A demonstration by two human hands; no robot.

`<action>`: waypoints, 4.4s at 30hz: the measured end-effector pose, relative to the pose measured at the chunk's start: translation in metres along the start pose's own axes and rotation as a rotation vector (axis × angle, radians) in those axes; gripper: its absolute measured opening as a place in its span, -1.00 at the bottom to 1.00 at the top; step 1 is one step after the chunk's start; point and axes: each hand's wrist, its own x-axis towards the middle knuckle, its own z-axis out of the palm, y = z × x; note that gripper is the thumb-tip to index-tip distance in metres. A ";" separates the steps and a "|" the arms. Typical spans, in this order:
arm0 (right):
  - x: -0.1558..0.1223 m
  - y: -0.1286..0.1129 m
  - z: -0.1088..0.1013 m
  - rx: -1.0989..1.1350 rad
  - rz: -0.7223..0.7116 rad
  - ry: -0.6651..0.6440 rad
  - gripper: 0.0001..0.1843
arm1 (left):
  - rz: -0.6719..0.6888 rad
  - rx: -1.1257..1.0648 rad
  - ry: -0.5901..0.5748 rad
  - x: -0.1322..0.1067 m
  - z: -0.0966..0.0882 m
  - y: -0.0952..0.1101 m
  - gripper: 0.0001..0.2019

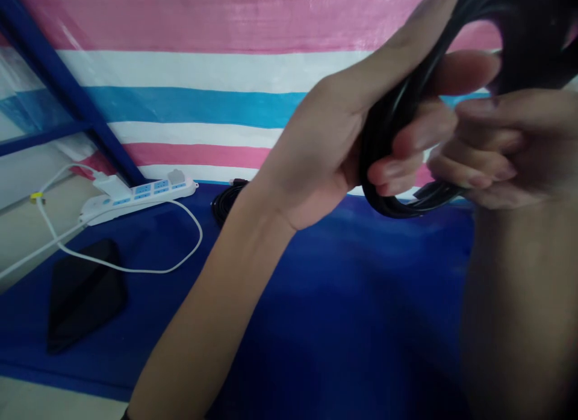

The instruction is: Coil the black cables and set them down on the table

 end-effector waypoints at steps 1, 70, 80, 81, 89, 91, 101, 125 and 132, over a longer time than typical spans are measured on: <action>0.000 0.000 -0.002 -0.030 -0.016 -0.006 -0.78 | 0.025 0.005 0.015 0.001 0.002 -0.004 -0.52; -0.006 0.002 0.011 -0.768 -0.019 -0.288 -0.76 | -0.065 0.492 0.044 0.005 -0.028 -0.024 -0.59; -0.007 0.001 0.012 -0.750 -0.004 -0.291 -0.80 | -0.067 0.474 0.060 0.004 -0.028 -0.024 -0.64; -0.007 0.001 0.012 -0.747 -0.006 -0.291 -0.79 | -0.064 0.474 0.058 0.004 -0.028 -0.024 -0.64; -0.007 0.002 0.012 -0.751 -0.008 -0.295 -0.72 | -0.081 0.487 0.105 0.006 -0.026 -0.025 -0.59; -0.007 0.002 0.012 -0.757 -0.009 -0.293 -0.72 | -0.067 0.498 0.085 0.006 -0.027 -0.025 -0.60; -0.007 0.002 0.012 -0.758 0.001 -0.296 -0.72 | -0.069 0.518 0.058 0.005 -0.029 -0.025 -0.62; -0.007 0.002 0.013 -0.764 0.024 -0.301 -0.74 | -0.072 0.512 0.068 0.006 -0.030 -0.027 -0.62; -0.005 0.004 0.012 -0.779 0.025 -0.295 -0.72 | -0.083 0.552 0.070 0.004 -0.033 -0.028 -0.60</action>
